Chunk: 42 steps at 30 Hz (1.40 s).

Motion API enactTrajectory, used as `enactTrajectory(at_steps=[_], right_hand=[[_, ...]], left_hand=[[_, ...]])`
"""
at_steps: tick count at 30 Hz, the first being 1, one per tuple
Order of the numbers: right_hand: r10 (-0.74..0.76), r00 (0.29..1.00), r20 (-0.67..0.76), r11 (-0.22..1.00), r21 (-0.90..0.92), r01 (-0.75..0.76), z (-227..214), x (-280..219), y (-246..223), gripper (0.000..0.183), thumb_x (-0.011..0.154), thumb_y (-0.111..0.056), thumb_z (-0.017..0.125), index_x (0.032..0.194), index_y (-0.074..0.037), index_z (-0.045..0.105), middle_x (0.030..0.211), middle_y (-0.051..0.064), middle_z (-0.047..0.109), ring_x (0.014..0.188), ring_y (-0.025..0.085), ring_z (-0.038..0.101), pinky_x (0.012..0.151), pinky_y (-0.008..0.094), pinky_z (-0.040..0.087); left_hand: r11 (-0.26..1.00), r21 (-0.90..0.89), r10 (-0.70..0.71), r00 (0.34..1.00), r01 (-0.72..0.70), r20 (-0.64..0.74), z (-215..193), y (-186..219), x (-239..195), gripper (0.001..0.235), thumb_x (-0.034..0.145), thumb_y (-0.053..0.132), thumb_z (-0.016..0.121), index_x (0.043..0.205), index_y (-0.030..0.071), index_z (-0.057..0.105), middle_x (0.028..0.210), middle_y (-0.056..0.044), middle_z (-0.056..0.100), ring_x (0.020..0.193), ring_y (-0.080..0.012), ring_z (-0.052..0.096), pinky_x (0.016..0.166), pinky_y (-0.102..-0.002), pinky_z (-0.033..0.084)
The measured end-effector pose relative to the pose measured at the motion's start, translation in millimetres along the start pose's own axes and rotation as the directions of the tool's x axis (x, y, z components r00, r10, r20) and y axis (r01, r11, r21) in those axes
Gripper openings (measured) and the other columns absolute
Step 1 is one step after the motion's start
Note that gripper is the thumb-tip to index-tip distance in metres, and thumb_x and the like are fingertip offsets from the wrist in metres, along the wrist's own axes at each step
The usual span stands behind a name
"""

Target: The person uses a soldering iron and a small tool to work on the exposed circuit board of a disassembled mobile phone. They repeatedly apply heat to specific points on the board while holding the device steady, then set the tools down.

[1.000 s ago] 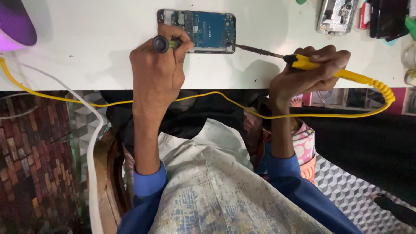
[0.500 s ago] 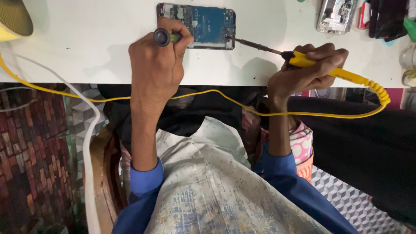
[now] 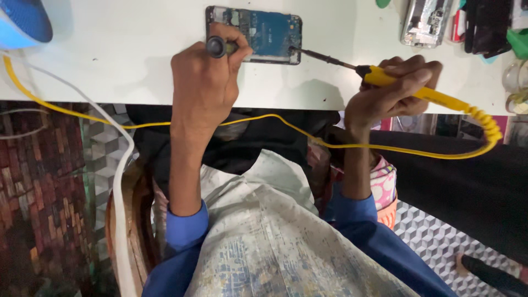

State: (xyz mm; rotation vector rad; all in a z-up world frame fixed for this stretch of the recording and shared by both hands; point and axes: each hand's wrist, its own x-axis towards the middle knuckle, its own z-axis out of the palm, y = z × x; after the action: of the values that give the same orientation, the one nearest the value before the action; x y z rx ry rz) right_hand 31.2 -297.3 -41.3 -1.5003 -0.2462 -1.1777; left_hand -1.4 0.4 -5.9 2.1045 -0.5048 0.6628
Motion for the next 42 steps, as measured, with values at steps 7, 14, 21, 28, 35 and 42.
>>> enactTrajectory(at_steps=[7, 14, 21, 28, 35, 42], right_hand=[[-0.039, 0.999, 0.029, 0.994, -0.098, 0.041, 0.0, 6.0, -8.4, 0.039, 0.111, -0.04, 0.052, 0.089, -0.007, 0.049, 0.065, 0.004, 0.048, 0.05, 0.012, 0.049, 0.042, 0.023, 0.045], [-0.097, 0.992, 0.085, 0.993, -0.066, 0.102, -4.2, 15.6, 4.1, 0.038, 0.109, -0.037, 0.057, 0.091, -0.004, 0.052, 0.067, 0.01, 0.049, 0.053, 0.015, 0.049, 0.045, 0.025, 0.045], [-0.182, 0.956, 0.229, 0.958, -0.179, 0.225, 3.0, 35.3, -6.1, 0.036, 0.112, -0.032, 0.053, 0.087, -0.006, 0.059, 0.061, 0.007, 0.049, 0.051, 0.013, 0.044, 0.049, 0.024, 0.038], [-0.1, 0.969, 0.228, 0.929, -0.328, 0.173, 16.6, 17.1, -32.8, 0.028, 0.115, -0.026, 0.054, 0.11, -0.001, 0.065, 0.068, 0.005, 0.052, 0.053, 0.011, 0.05, 0.05, 0.021, 0.042], [-0.323, 0.833, 0.449, 0.551, -0.627, 0.551, 37.6, 21.1, -57.2, 0.029, 0.113, -0.021, 0.044, 0.117, 0.001, 0.062, 0.063, 0.005, 0.044, 0.05, 0.014, 0.031, 0.057, 0.036, 0.025], [-0.212, 0.947, 0.243, 0.839, -0.452, 0.304, 43.1, 25.4, -51.6, 0.037, 0.114, -0.034, 0.051, 0.095, -0.005, 0.061, 0.063, 0.003, 0.047, 0.048, 0.011, 0.039, 0.048, 0.025, 0.026]], left_hand=[[1.0, 0.023, 0.001, 1.0, -0.001, -0.014, -0.6, 1.1, -0.3, 0.022, 0.108, 0.007, 0.07, 0.109, 0.006, 0.048, 0.105, -0.002, 0.069, 0.07, -0.029, 0.063, 0.064, -0.04, 0.049], [0.999, -0.001, 0.043, 0.998, -0.043, -0.037, 2.8, -3.5, -1.1, 0.017, 0.109, 0.005, 0.067, 0.112, 0.003, 0.05, 0.105, -0.001, 0.067, 0.068, -0.0244, 0.063, 0.064, -0.037, 0.048], [1.0, 0.022, -0.015, 1.0, 0.015, -0.01, 1.3, -0.1, -0.8, 0.022, 0.109, 0.012, 0.072, 0.11, 0.004, 0.051, 0.095, -0.001, 0.067, 0.062, -0.0236, 0.061, 0.062, -0.036, 0.048], [0.999, 0.015, -0.028, 1.0, 0.029, -0.005, 0.5, -0.2, -1.1, 0.022, 0.109, 0.012, 0.071, 0.11, 0.004, 0.051, 0.092, 0.0, 0.068, 0.058, -0.0218, 0.06, 0.063, -0.036, 0.048], [1.0, 0.011, -0.028, 1.0, 0.028, -0.008, 0.0, 0.2, -0.2, 0.021, 0.109, 0.011, 0.07, 0.109, 0.003, 0.051, 0.092, -0.001, 0.069, 0.059, -0.0218, 0.061, 0.064, -0.036, 0.049], [0.997, -0.006, -0.074, 0.997, 0.074, 0.003, -1.3, 3.6, 1.4, 0.019, 0.107, 0.01, 0.071, 0.105, 0.006, 0.052, 0.092, -0.002, 0.068, 0.063, -0.0271, 0.062, 0.062, -0.039, 0.049]])
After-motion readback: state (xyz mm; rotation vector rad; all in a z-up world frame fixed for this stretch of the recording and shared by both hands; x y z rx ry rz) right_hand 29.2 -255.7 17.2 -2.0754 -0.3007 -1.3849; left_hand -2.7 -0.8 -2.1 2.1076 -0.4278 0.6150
